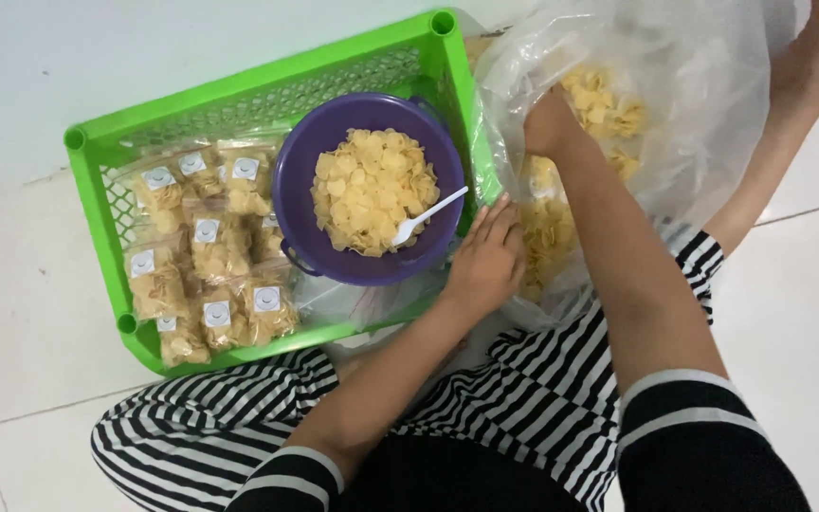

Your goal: A person is manually packaging chips by scooping them from a bowl into small plastic bags, sealing the bags, and organizing them in a basket.

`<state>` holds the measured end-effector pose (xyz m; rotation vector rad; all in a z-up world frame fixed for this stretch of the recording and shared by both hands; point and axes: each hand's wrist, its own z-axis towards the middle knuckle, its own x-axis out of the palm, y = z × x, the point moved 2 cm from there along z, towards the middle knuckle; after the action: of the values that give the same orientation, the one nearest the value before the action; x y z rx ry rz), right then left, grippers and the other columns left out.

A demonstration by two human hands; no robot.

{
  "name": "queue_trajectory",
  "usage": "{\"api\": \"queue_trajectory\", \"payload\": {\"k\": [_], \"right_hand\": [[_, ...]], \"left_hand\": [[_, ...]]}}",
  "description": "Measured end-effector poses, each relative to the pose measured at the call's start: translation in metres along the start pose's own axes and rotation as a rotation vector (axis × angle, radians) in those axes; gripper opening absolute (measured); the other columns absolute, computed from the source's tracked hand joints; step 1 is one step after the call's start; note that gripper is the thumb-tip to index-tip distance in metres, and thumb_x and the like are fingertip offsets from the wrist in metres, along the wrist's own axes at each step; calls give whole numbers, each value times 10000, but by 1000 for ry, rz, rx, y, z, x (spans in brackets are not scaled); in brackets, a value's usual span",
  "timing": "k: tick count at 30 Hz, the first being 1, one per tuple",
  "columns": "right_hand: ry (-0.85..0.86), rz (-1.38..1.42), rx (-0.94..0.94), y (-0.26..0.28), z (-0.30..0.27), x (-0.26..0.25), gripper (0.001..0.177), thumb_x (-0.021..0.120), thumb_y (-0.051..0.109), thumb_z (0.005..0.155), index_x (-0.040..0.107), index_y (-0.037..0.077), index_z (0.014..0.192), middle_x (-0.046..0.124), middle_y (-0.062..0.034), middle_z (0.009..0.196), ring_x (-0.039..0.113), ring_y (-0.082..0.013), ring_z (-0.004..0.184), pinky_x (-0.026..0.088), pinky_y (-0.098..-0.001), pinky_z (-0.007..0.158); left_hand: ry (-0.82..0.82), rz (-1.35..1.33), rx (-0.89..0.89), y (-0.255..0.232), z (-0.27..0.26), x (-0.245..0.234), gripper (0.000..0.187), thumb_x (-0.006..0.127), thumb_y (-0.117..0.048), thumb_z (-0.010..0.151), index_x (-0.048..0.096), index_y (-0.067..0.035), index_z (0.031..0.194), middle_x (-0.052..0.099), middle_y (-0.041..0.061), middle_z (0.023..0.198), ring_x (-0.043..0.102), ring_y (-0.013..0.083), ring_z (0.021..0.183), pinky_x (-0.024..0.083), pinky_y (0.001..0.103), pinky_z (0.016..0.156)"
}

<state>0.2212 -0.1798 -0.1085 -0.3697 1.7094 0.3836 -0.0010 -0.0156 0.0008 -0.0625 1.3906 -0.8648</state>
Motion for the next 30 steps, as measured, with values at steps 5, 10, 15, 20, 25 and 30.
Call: {"api": "queue_trajectory", "payload": {"k": [5,10,15,20,25,30], "right_hand": [[12,-9,-85,17,-56,-13,386,716,376,719,745,63,943,660,-87,1101,549,-292,1150,452,-429,978],[104,42,-18,38,-108,-5,417,780,210,776,680,69,1155,523,-162,1248,582,-456,1043,603,-511,748],[44,582,231,22,-142,-63,610,809,257,699,650,124,1272,612,-294,1161,611,-544,1083,507,-573,923],[-35,1585,659,24,-165,-90,675,747,-10,847,433,46,1441,586,-172,1106,693,-277,845,644,-395,716],[-108,1866,649,46,-168,-118,439,720,-33,839,576,70,1241,579,-73,994,700,-223,801,653,-413,641],[-55,2011,522,119,-144,-149,425,748,14,864,579,109,1243,627,-75,1032,714,-209,830,652,-391,657]], "left_hand": [[-16,-22,0,0,0,0,326,684,-101,899,636,79,1167,507,247,1429,372,355,1475,224,487,1265],[47,-18,-28,3,1,1,388,710,-150,887,643,74,1196,503,239,1440,343,339,1492,198,470,1276],[58,-149,-17,7,2,-1,344,620,-151,984,631,78,1241,502,232,1442,309,358,1499,152,480,1276],[76,-390,-105,0,8,-29,350,549,-178,1018,565,-26,1333,514,199,1410,376,374,1464,192,525,1261],[58,-919,-319,-9,8,-66,410,496,-186,1056,492,-146,1464,493,121,1477,399,323,1474,250,506,1254],[-263,-1528,-632,25,2,-59,493,410,-256,1092,398,-3,1514,410,291,1533,353,447,1458,261,562,1206]]}}
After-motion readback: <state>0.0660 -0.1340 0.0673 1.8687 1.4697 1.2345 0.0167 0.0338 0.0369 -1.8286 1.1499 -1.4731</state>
